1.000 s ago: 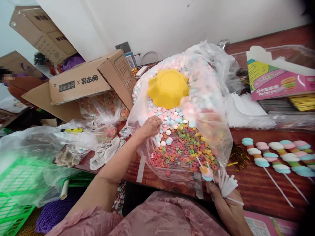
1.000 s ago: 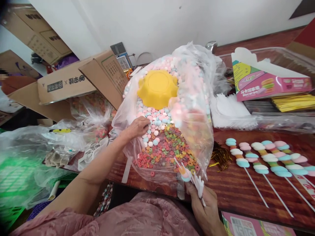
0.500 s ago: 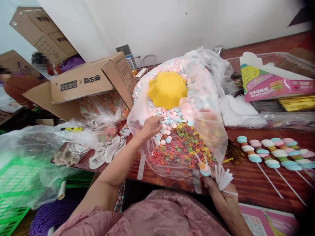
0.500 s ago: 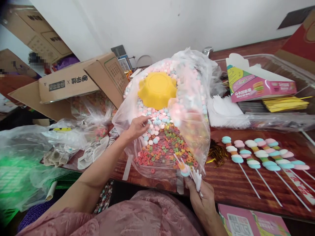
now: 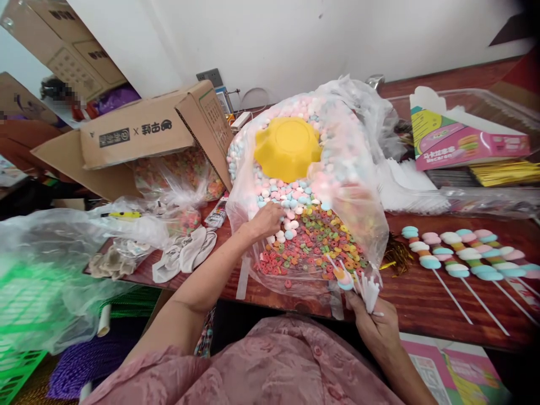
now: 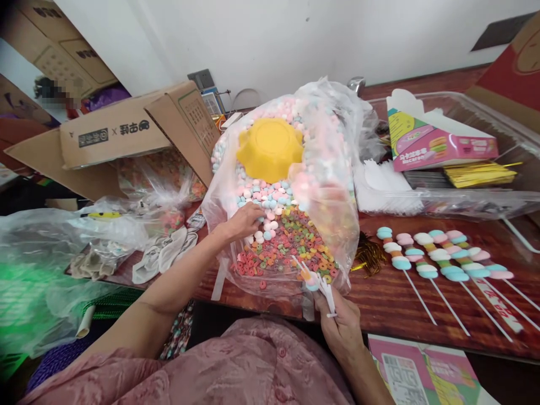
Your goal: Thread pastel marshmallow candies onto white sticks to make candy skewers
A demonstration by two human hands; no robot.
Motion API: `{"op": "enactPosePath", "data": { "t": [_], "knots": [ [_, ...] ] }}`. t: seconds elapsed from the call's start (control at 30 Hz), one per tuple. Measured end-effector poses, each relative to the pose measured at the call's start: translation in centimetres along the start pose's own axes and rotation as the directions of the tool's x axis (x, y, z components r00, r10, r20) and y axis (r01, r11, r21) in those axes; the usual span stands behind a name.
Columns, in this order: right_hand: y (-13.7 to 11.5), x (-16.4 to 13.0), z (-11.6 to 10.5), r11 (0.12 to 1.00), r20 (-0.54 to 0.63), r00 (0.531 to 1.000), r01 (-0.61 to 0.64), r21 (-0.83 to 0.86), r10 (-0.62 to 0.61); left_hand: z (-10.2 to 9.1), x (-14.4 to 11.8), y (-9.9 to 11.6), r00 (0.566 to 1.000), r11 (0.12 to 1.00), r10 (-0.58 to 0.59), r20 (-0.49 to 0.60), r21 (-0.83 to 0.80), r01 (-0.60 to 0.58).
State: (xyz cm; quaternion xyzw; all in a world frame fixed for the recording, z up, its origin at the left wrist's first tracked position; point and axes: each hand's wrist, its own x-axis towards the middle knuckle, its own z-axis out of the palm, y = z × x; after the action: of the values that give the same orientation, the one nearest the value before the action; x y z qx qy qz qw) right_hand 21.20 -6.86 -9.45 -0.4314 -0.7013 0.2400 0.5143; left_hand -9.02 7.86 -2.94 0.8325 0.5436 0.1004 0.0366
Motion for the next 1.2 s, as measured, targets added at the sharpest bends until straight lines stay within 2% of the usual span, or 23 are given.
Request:
{"op": "enactPosePath", "data": {
  "t": [0.07, 0.13, 0.2, 0.33, 0.5, 0.57, 0.63, 0.67, 0.7, 0.73, 0.8, 0.87, 0.9, 0.97, 1.03, 1.1, 1.2],
  "knots": [
    [0.2, 0.0, 0.0, 1.0, 0.008, 1.0, -0.007, 0.0, 0.007, -0.1, -0.1, -0.3, 0.992, 0.995, -0.06, -0.113, -0.085, 0.051],
    [0.3, 0.0, 0.0, 1.0, 0.011, 1.0, -0.023, -0.006, 0.023, -0.4, -0.5, -0.2, 0.958, 0.964, -0.146, -0.248, -0.255, 0.081],
    [0.3, 0.0, 0.0, 0.999, 0.013, 0.999, -0.047, -0.012, 0.047, -0.9, -1.1, 0.7, 0.917, 0.864, -0.255, -0.308, -0.499, 0.072],
    [-0.3, 0.1, -0.2, 0.994, 0.007, 0.994, -0.11, -0.005, 0.11, -1.5, -3.0, 4.9, 0.905, 0.525, -0.394, -0.161, -0.847, 0.078],
    [-1.4, 0.9, 0.1, 0.988, 0.118, 0.981, -0.151, -0.003, 0.15, -0.9, -5.0, 10.9, 0.871, 0.085, -0.49, 0.042, -0.992, 0.095],
    [-1.5, 1.4, 0.2, 0.99, 0.188, 0.972, -0.142, -0.001, 0.139, -0.4, -5.5, 12.1, 0.853, -0.037, -0.514, 0.088, -0.996, 0.081],
    [-1.4, 1.6, 0.3, 0.99, 0.22, 0.966, -0.141, -0.005, 0.138, 0.2, -6.1, 12.1, 0.836, -0.079, -0.538, 0.107, -0.994, 0.076],
    [-1.2, 1.5, 0.3, 0.989, 0.22, 0.965, -0.144, -0.009, 0.143, 0.5, -6.3, 11.8, 0.828, -0.054, -0.552, 0.094, -0.996, 0.077],
    [-1.0, 1.4, 0.2, 0.988, 0.208, 0.966, -0.152, -0.016, 0.152, 0.7, -6.6, 11.2, 0.819, 0.017, -0.572, 0.054, -0.997, 0.078],
    [-0.8, 1.2, 0.1, 0.987, 0.19, 0.968, -0.161, -0.023, 0.162, 0.9, -6.9, 10.4, 0.807, 0.13, -0.59, -0.013, -0.988, 0.08],
    [-0.6, 0.7, -0.1, 0.982, 0.159, 0.969, -0.184, -0.033, 0.187, 1.1, -7.5, 8.7, 0.798, 0.416, -0.577, -0.173, -0.903, 0.104],
    [-0.5, 0.3, -0.2, 0.977, 0.15, 0.966, -0.209, -0.033, 0.212, 1.1, -7.8, 7.3, 0.83, 0.653, -0.483, -0.28, -0.747, 0.128],
    [-0.5, 0.2, -0.2, 0.975, 0.152, 0.963, -0.219, -0.033, 0.221, 1.0, -7.8, 6.8, 0.851, 0.729, -0.429, -0.304, -0.673, 0.128],
    [-0.6, 0.1, -0.2, 0.974, 0.158, 0.961, -0.223, -0.032, 0.225, 0.9, -7.5, 6.2, 0.868, 0.823, -0.353, -0.35, -0.558, 0.109],
    [-0.7, 0.2, -0.1, 0.977, 0.149, 0.966, -0.21, -0.028, 0.212, 0.6, -6.7, 5.8, 0.841, 0.872, -0.33, -0.428, -0.479, 0.098],
    [-0.7, 0.2, -0.1, 0.981, 0.132, 0.972, -0.192, -0.022, 0.193, 0.3, -5.5, 5.2, 0.808, 0.895, -0.332, -0.487, -0.434, 0.106],
    [-0.5, 0.0, -0.1, 0.983, 0.122, 0.975, -0.185, -0.021, 0.186, 0.3, -3.1, 4.1, 0.792, 0.906, -0.342, -0.506, -0.401, 0.135]
  ]
}}
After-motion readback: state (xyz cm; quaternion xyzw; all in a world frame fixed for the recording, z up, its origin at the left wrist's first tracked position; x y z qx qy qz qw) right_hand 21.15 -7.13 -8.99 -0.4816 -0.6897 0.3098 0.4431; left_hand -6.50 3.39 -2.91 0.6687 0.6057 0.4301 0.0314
